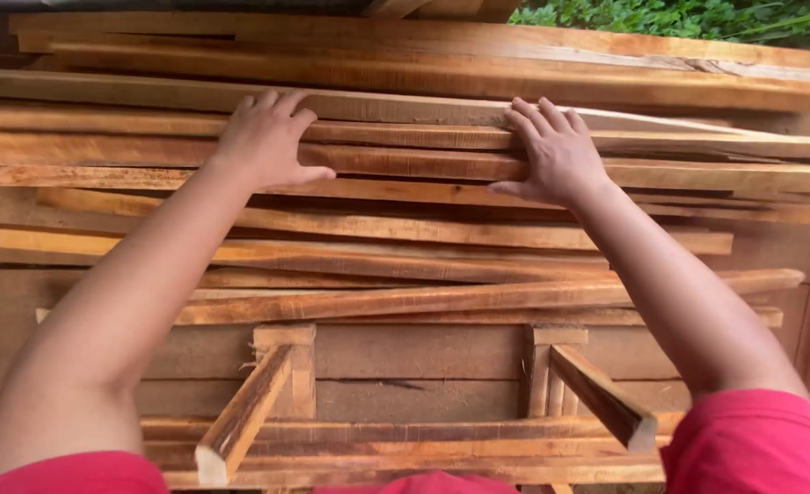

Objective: Manually sorting and arranging wooden planks on a storage rack.

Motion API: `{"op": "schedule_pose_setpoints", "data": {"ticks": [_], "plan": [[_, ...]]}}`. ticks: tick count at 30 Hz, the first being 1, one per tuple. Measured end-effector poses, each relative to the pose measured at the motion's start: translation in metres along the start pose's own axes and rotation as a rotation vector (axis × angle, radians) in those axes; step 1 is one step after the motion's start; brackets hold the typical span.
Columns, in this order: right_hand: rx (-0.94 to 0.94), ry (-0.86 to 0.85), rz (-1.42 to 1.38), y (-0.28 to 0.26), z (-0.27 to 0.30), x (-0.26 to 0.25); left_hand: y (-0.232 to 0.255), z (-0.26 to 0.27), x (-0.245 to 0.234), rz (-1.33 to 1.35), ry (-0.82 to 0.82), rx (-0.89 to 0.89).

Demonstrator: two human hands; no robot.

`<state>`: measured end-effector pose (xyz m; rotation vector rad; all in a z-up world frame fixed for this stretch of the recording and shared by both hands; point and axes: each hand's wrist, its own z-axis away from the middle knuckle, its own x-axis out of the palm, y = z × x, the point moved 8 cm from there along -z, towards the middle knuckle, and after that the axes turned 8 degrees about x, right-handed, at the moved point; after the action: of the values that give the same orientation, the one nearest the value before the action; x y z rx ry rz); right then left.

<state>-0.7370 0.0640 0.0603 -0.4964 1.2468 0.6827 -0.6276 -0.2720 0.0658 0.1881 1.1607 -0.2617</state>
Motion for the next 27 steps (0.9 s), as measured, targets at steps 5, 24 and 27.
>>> {"op": "schedule_pose_setpoints", "data": {"ticks": [5,24,27], "plan": [[0.058,0.121,-0.043,-0.027,0.046,-0.012,0.02,0.033,-0.007,0.065,-0.014,-0.056],[0.268,0.136,-0.105,-0.008,-0.013,0.016,-0.035,-0.007,0.04,0.102,0.021,-0.385],[0.157,0.207,-0.164,-0.011,0.004,-0.003,-0.036,-0.002,0.02,0.05,-0.015,-0.339]]}}
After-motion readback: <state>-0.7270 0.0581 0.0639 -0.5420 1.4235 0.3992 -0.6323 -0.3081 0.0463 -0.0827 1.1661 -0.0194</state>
